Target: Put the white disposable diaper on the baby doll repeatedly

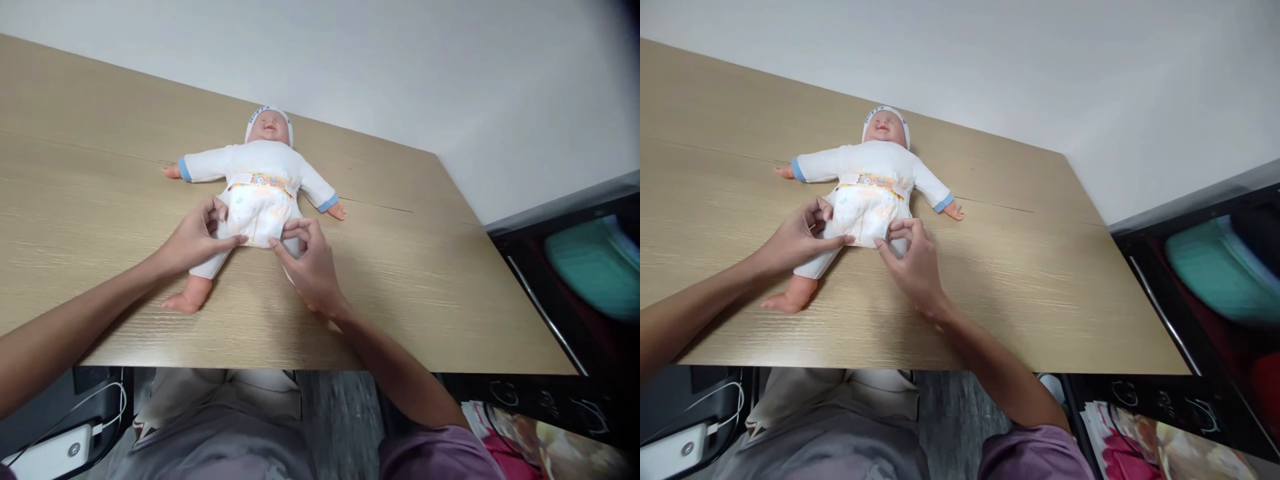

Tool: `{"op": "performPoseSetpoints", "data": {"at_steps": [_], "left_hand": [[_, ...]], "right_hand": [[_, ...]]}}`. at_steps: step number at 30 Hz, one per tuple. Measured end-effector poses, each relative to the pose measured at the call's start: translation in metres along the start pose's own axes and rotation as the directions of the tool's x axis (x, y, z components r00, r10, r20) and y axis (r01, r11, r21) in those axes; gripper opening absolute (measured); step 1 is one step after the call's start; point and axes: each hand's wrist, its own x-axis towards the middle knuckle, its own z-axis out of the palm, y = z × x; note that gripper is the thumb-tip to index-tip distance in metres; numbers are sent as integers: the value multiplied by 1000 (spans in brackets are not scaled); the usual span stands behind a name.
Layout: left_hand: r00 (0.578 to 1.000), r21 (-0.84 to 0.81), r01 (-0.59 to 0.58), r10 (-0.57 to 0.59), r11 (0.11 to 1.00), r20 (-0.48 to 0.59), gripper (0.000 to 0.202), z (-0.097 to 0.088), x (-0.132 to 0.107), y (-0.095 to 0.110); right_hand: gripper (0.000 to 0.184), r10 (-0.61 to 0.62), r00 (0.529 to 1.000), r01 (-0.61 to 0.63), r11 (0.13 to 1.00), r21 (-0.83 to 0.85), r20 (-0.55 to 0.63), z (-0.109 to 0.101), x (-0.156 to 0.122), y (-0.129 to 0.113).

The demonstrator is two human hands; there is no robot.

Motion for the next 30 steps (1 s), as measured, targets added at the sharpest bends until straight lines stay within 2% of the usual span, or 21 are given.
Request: {"op": "performPoseSetpoints", "data": {"at_steps": [4,8,12,15,20,23,27,30], "left_hand": [[998,-35,23,-25,999,-59,65,3,-4,-6],[996,57,34,-29,998,-82,65,2,-10,-2],[998,148,24,-32,989,48,52,-2,-11,9],[984,46,83,-89,996,153,52,-5,-8,17],[963,-222,227,-185,948,196,62,-8,-6,22],[963,-260,235,-187,937,195,65,-9,-6,19],[967,-267,215,-165,940,195,65,-9,-3,9],[970,-271,198,-149,942,191,61,-10,-3,5]], "right_hand": [[20,-20,1000,21,999,-47,15,-5,1,-1],[17,-37,999,40,994,-98,26,-6,0,-4],[16,-49,993,59,994,-97,104,-6,0,-6],[22,-48,992,60,992,-108,116,-3,0,-6],[29,7,999,-4,997,-73,41,1,-1,-4],[26,-14,1000,16,996,-86,19,2,-2,-3],[20,-75,995,68,993,-96,-71,2,0,5],[17,-75,996,69,991,-111,-50,-1,2,11]]}}
